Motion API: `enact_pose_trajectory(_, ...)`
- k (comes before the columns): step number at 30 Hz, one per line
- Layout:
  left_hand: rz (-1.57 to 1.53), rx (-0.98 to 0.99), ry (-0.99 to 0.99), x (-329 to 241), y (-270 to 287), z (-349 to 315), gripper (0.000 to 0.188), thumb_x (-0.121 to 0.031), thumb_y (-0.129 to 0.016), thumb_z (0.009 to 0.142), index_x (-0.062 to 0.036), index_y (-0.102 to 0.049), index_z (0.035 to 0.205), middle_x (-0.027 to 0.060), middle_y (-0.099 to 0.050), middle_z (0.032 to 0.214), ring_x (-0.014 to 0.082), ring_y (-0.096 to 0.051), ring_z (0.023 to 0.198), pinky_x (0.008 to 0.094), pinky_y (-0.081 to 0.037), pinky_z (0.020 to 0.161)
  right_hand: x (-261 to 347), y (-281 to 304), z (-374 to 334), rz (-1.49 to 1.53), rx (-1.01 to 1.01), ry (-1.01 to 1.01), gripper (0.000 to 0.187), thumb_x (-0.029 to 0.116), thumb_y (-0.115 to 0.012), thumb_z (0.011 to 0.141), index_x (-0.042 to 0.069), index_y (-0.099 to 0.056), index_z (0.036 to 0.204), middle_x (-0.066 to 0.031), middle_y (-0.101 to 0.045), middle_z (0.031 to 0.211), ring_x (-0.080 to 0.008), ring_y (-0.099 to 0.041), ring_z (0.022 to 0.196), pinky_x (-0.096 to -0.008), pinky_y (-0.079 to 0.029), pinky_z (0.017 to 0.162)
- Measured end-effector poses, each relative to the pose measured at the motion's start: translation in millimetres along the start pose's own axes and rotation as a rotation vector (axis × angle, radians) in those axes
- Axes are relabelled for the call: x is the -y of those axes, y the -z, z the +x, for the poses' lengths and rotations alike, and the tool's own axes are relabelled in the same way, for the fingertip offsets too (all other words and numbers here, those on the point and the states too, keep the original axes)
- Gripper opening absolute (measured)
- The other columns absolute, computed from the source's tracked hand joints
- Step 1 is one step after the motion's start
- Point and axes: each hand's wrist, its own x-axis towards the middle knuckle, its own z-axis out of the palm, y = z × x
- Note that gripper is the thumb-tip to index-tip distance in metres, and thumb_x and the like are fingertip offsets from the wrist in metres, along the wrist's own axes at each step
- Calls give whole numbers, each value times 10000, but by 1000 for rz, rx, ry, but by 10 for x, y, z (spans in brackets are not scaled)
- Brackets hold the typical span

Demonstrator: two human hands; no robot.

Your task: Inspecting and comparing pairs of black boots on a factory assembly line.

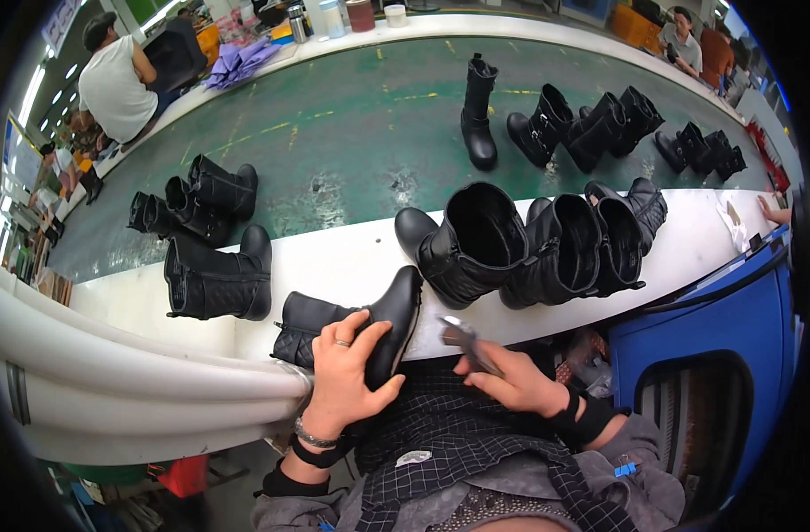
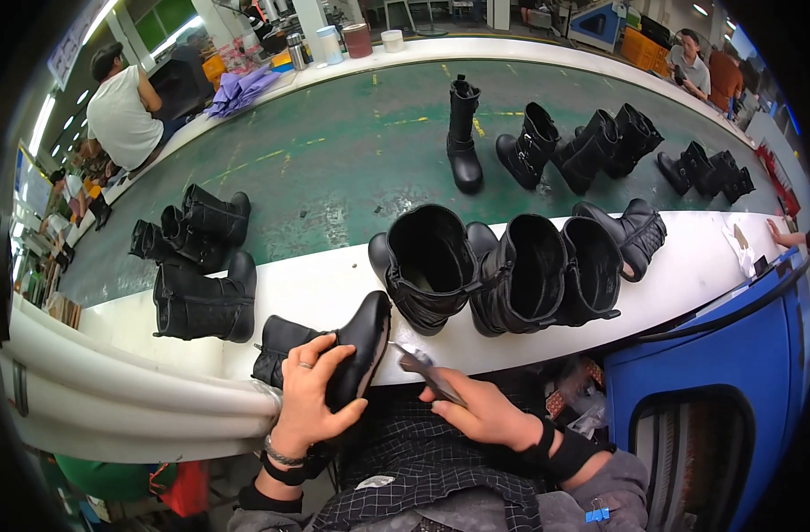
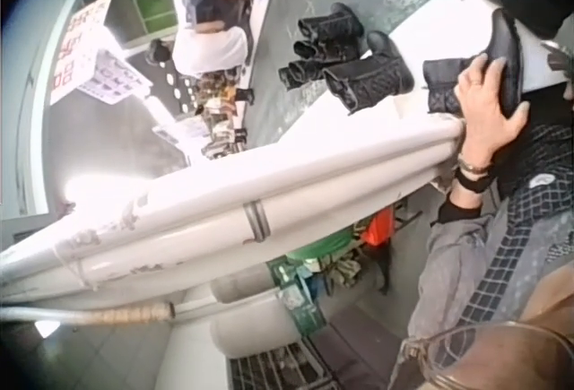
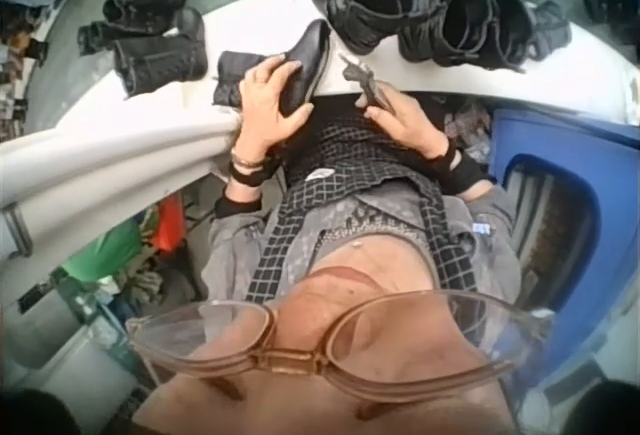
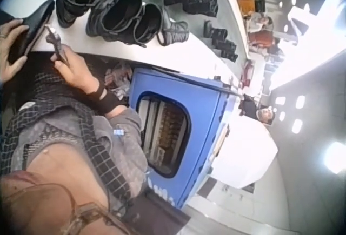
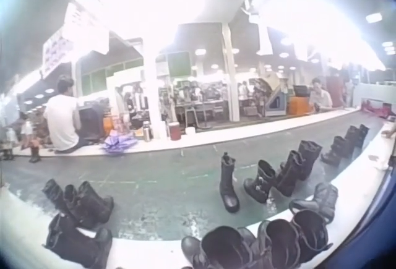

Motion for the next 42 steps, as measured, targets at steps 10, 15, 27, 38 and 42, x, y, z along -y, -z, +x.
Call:
enact_pose_trajectory(10,-61,109,233,232,-302,400,563,-419,-660,827,34,-611,1157,208,-646,1064,352,-590,1043,563,-207,1114,311,705,-568,-65,-1199,233,437,39,-434,948,-11,-336,1371,-92,-536,1078,-87,-528,802,-159,-384,498)
enact_pose_trajectory(15,-107,237,247,229,-204,470,588,-422,-695,751,43,-641,1107,198,-670,1008,345,-608,1003,550,-197,1116,-40,1300,-583,-43,-1122,-187,465,57,-525,853,25,-455,1312,-64,-545,968,-86,-533,711,-209,-420,533)
enact_pose_trajectory(27,-317,118,353,102,-120,545,604,-293,-845,488,61,-689,952,160,-689,851,282,-646,766,349,-510,772,-557,1627,-596,-753,-1021,7,441,68,-656,803,-18,-548,1221,-177,-581,1227,-343,-556,1128,-372,-425,985)
enact_pose_trajectory(38,-904,-463,158,-364,190,566,467,-65,-825,625,77,-635,1028,85,-665,969,149,-616,854,270,-481,804,652,189,-204,-325,-501,410,588,205,-759,747,-47,-548,1234,-215,-609,1166,-311,-621,1046,-357,-486,905)
enact_pose_trajectory(42,-981,-447,119,-639,424,628,388,-94,-807,731,76,-649,1042,79,-675,939,135,-610,846,257,-465,822,1030,70,367,-258,-224,353,696,330,-676,875,-59,-376,1369,-235,-566,1216,-320,-577,1115,-362,-445,954)
